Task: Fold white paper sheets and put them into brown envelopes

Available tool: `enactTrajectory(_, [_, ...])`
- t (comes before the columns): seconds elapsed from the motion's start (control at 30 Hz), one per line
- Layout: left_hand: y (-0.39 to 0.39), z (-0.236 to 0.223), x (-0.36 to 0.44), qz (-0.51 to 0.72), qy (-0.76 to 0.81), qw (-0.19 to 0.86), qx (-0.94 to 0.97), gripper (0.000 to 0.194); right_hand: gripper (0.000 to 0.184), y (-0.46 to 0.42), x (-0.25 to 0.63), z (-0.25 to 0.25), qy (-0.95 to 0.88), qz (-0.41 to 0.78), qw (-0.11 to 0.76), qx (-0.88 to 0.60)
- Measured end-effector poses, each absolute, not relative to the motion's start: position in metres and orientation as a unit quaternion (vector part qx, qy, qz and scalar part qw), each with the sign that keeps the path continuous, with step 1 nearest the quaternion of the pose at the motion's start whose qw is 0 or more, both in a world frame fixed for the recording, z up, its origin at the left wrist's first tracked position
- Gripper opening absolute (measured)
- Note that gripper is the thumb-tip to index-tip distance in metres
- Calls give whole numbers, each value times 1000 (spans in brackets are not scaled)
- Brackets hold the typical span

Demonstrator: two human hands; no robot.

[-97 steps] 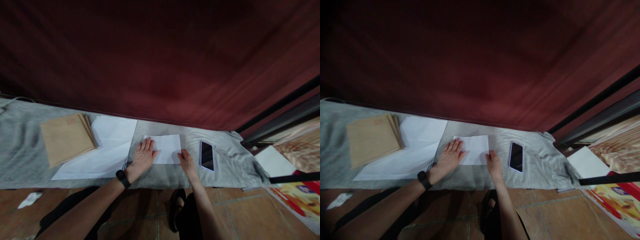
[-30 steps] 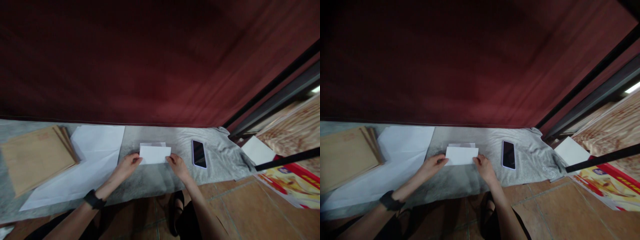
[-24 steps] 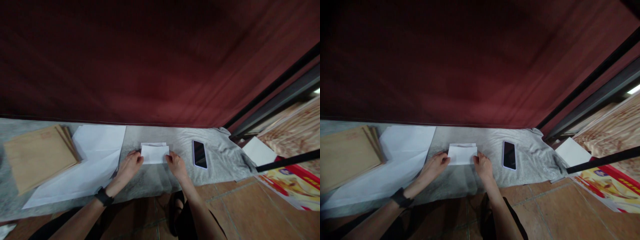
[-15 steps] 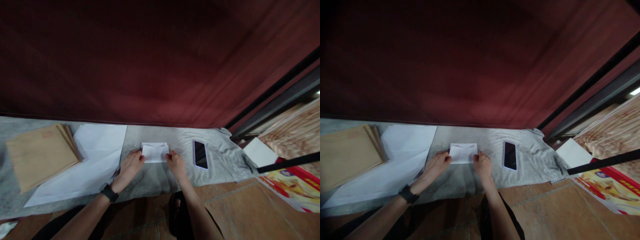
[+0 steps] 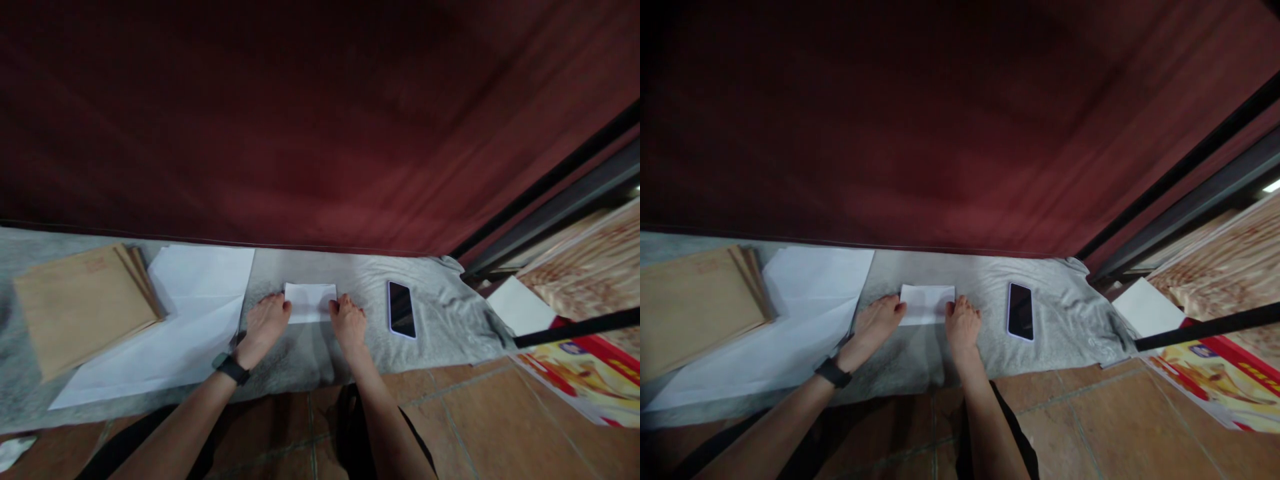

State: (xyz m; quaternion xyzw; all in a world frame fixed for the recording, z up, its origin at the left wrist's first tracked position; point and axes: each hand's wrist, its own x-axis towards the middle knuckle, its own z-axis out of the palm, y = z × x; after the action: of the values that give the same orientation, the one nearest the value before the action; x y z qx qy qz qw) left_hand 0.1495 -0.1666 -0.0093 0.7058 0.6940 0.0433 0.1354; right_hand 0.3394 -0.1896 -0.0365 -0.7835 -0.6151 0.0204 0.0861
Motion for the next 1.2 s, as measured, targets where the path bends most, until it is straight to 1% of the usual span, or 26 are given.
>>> enactTrajectory(0.13, [-167, -12, 150, 48, 688, 115, 715, 38, 25, -188, 338, -40, -622, -6, 95, -777])
enactTrajectory(0.33, [-167, -12, 151, 41, 691, 108, 714, 38, 29, -190, 336, -35, -624, -3, 119, -772])
enactTrajectory(0.5, [-164, -18, 149, 54, 687, 120, 715, 37, 27, -187, 336, -34, -647, -50, 188, -737])
enactTrajectory(0.57, [-163, -22, 148, 57, 682, 119, 720, 38, 32, -184, 332, -38, -676, -32, 220, -702])
enactTrajectory(0.63, [-163, -26, 147, 59, 678, 117, 723, 39, 38, -183, 327, -43, -712, 4, 235, -662])
enactTrajectory(0.7, [-163, -29, 146, 65, 675, 115, 726, 39, 43, -183, 320, -48, -738, 36, 229, -633])
enactTrajectory(0.8, [-163, -30, 146, 72, 676, 117, 724, 39, 46, -184, 312, -55, -756, 58, 198, -621])
enactTrajectory(0.9, [-163, -29, 146, 75, 673, 119, 726, 41, 48, -186, 310, -58, -758, 58, 173, -626])
enactTrajectory(1.03, [-164, -30, 145, 70, 674, 112, 727, 41, 49, -186, 309, -61, -759, 43, 163, -629])
enactTrajectory(1.1, [-166, -30, 145, 76, 671, 97, 731, 41, 49, -186, 309, -62, -759, 34, 162, -630])
enactTrajectory(1.2, [-168, -29, 148, 107, 671, 46, 733, 39, 49, -186, 307, -62, -759, 23, 158, -631])
